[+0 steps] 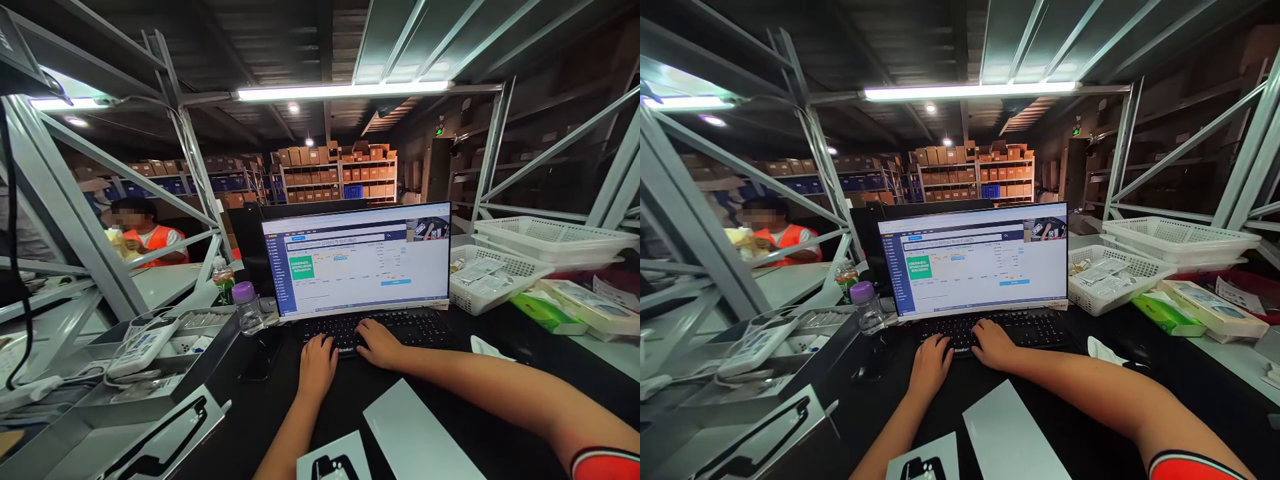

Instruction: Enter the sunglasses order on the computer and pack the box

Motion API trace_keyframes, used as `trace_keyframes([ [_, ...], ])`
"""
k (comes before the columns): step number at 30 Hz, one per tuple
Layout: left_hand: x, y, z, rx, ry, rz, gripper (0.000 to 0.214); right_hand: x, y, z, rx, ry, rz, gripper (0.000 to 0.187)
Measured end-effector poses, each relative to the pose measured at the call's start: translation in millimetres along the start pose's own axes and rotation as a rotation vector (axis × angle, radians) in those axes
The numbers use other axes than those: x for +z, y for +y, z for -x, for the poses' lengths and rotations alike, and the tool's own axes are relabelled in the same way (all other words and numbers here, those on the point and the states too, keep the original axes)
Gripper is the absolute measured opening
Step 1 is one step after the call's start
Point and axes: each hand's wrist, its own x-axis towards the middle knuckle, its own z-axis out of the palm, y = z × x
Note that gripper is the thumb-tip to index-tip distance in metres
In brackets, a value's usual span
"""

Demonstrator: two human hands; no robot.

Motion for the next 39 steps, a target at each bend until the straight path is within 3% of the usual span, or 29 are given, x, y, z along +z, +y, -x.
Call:
trace_keyframes([
  [3, 0.1, -1, -1, -0.054, 0.033, 0.023, 0.027, 13, -2, 0, 0.061, 0.061, 0.012, 0.031],
  [6, -2.5, -5, -1, -0.202, 0.100, 0.037, 0.032, 21, -1, 5, 0.083, 0.088, 0.020, 0.032],
  [9, -5.7, -17, 0, -0.380, 0.152, 0.061, 0.030, 26, 2, 8, 0.067, 0.081, 0.018, 0.036],
  [12, -8.6, -30, 3, -0.464, 0.149, 0.109, 0.026, 28, 3, 6, 0.056, 0.079, 0.023, 0.039],
  [21, -9.0, -37, 1, -0.417, 0.076, 0.210, 0.037, 29, 2, -2, 0.017, 0.061, 0.075, 0.045],
  [39, -9.4, -28, 0, -0.394, 0.019, 0.042, 0.034, 28, 2, -1, -0.004, 0.065, 0.075, 0.043],
])
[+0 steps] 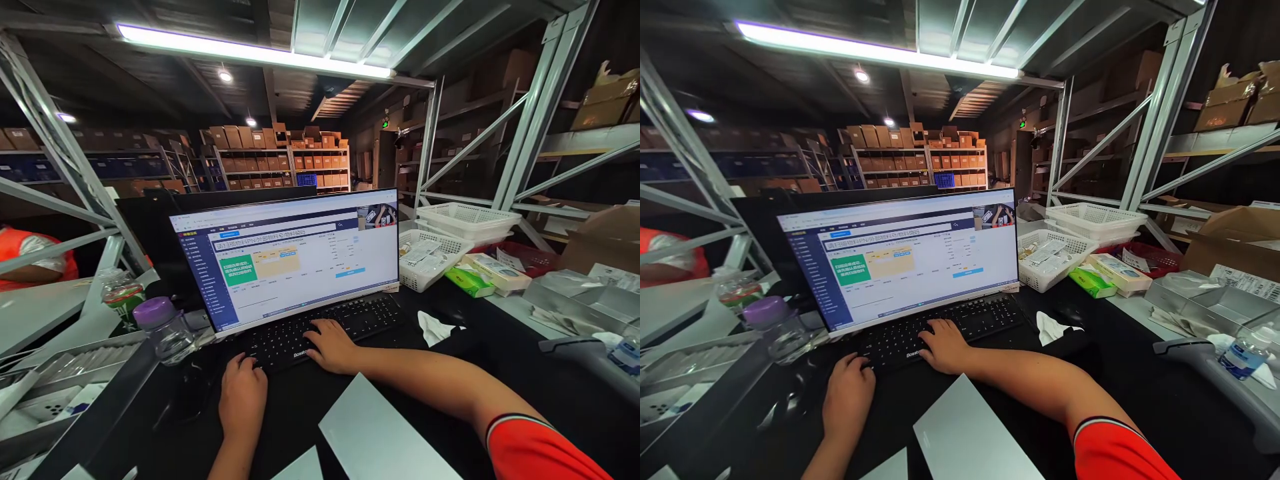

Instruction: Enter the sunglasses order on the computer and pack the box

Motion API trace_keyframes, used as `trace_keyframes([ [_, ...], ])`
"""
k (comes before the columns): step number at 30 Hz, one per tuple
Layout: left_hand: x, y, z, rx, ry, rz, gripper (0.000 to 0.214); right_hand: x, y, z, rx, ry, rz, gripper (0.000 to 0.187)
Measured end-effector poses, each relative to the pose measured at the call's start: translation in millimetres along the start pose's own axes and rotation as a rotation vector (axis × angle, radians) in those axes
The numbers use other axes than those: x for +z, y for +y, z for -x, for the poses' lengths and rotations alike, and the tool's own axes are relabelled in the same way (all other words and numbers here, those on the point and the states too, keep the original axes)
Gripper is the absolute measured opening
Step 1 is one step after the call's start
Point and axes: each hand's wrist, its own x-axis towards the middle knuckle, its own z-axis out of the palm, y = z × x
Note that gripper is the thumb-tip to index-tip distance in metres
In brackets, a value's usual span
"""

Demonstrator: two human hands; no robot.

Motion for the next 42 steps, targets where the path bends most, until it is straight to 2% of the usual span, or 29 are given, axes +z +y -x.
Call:
trace_keyframes([
  [19, 2.1, -0.9, -2.1, -0.006, -0.047, -0.014, 0.034, 6.1, 2.6, -1.4, -0.021, 0.010, -0.006, 0.045],
  [24, 0.2, 1.5, -1.5, -0.004, -0.030, -0.013, 0.039, 4.4, 1.7, -1.4, -0.021, 0.008, 0.000, 0.046],
  [35, 1.4, -0.8, -2.9, 0.028, -0.006, 0.038, 0.033, 2.2, -0.2, -1.3, -0.017, 0.004, 0.004, 0.045],
  [42, 6.7, 2.8, 2.5, 0.102, 0.034, 0.052, 0.033, 4.3, -2.6, -0.7, -0.007, 0.025, -0.056, 0.048],
])
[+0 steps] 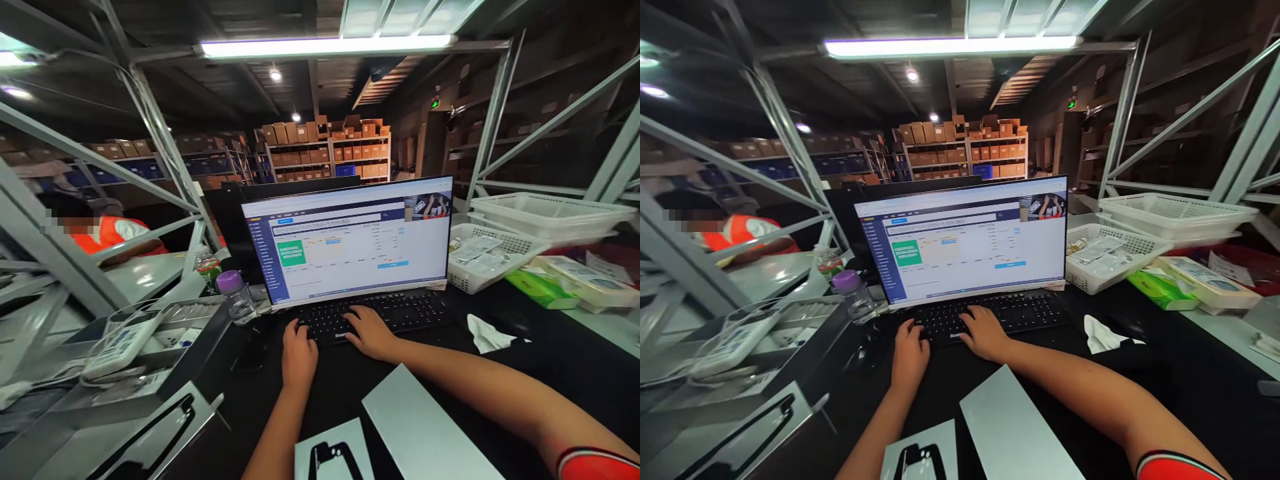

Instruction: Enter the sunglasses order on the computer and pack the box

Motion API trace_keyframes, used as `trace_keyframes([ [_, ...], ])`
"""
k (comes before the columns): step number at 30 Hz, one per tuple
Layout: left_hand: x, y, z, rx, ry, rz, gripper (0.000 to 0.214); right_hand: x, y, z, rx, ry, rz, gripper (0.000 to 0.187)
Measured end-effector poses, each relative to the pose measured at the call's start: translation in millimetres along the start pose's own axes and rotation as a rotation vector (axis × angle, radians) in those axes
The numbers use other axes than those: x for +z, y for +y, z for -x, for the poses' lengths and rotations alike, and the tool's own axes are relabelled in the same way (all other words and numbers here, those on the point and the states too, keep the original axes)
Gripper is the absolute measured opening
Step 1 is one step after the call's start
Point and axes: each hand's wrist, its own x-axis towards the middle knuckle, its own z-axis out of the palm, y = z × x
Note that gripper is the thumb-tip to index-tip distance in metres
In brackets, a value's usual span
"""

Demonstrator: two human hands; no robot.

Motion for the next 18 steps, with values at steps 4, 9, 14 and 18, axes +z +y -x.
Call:
trace_keyframes([
  [4, 0.6, 2, 2, 0.059, 0.011, 0.035, 0.037, -5, -2, -2, -0.016, -0.010, -0.009, 0.037],
  [9, -0.2, 2, 3, 0.104, 0.015, 0.059, 0.034, -11, -3, -4, 0.003, 0.021, -0.010, 0.041],
  [14, 0.7, 1, 2, 0.116, 0.027, 0.050, 0.034, -10, -2, -4, -0.020, 0.003, -0.023, 0.031],
  [18, 4.0, -1, 2, 0.111, 0.023, 0.033, 0.033, -8, 1, -3, 0.033, 0.051, -0.041, 0.039],
])
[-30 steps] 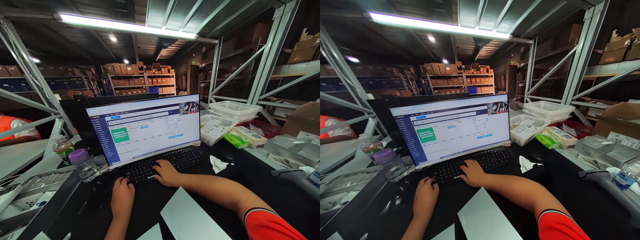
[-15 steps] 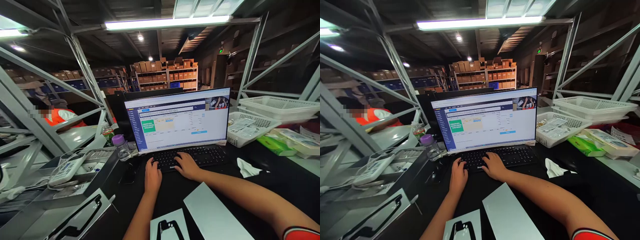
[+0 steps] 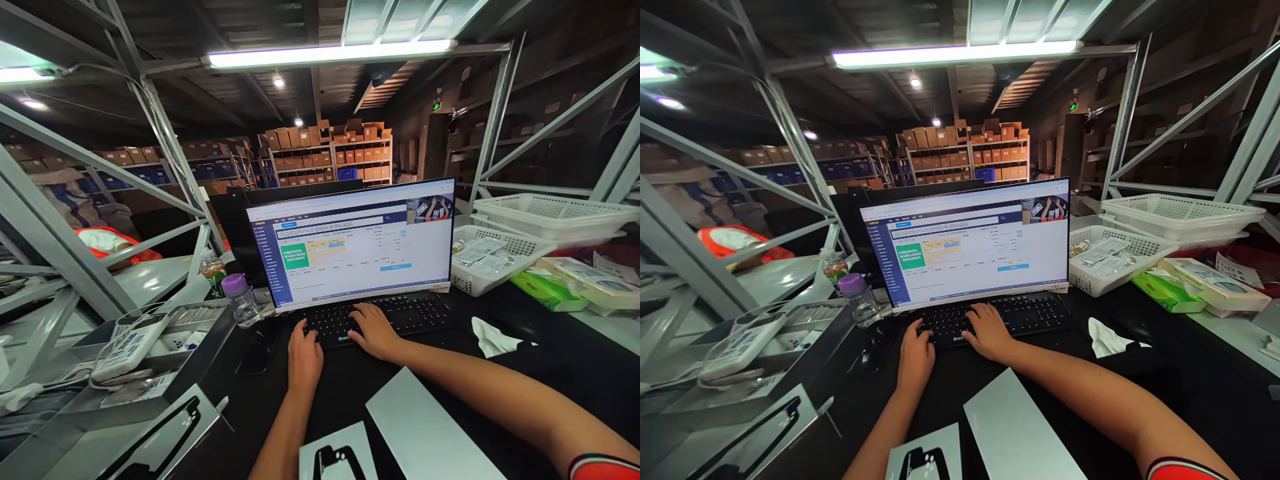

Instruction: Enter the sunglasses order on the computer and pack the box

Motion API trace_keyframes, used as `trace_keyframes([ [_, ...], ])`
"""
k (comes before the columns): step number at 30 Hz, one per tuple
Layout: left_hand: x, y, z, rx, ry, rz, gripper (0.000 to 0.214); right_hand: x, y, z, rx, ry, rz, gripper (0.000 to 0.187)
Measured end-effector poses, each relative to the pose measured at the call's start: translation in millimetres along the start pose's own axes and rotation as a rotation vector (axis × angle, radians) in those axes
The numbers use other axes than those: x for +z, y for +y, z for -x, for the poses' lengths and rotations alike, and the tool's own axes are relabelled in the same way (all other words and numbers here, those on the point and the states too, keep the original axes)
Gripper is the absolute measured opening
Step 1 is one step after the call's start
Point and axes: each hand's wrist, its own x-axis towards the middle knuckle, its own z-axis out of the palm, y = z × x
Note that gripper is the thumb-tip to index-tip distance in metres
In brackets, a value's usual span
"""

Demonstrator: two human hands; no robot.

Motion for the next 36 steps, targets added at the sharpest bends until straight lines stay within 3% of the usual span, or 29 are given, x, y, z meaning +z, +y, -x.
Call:
trace_keyframes([
  [10, 0.1, 6, 0, 0.045, 0.057, 0.026, 0.047, -1, 0, -5, 0.088, 0.046, -0.023, 0.043],
  [16, 10.1, 1, 3, 0.176, -0.008, 0.055, 0.035, -3, -4, -1, 0.019, 0.037, -0.002, 0.039],
  [20, 19.3, -7, 3, 0.201, -0.020, 0.064, 0.036, 2, -5, -1, -0.028, 0.008, 0.051, 0.058],
  [23, 22.2, -12, 1, 0.203, -0.029, 0.076, 0.038, -7, -2, -6, -0.048, -0.026, 0.095, 0.066],
  [27, 18.4, -10, -2, 0.203, -0.025, 0.089, 0.035, -45, 4, -9, -0.134, -0.129, 0.137, 0.043],
  [31, 11.7, -4, -4, 0.188, -0.013, 0.095, 0.031, -111, 24, 9, -0.120, -0.167, 0.178, 0.032],
  [34, 8.9, -2, -6, 0.176, -0.009, 0.118, 0.033, -170, 59, 51, 0.016, -0.084, 0.224, 0.028],
  [36, 7.9, 0, -8, 0.168, -0.007, 0.142, 0.036, -209, 86, 99, 0.141, -0.002, 0.263, 0.030],
])
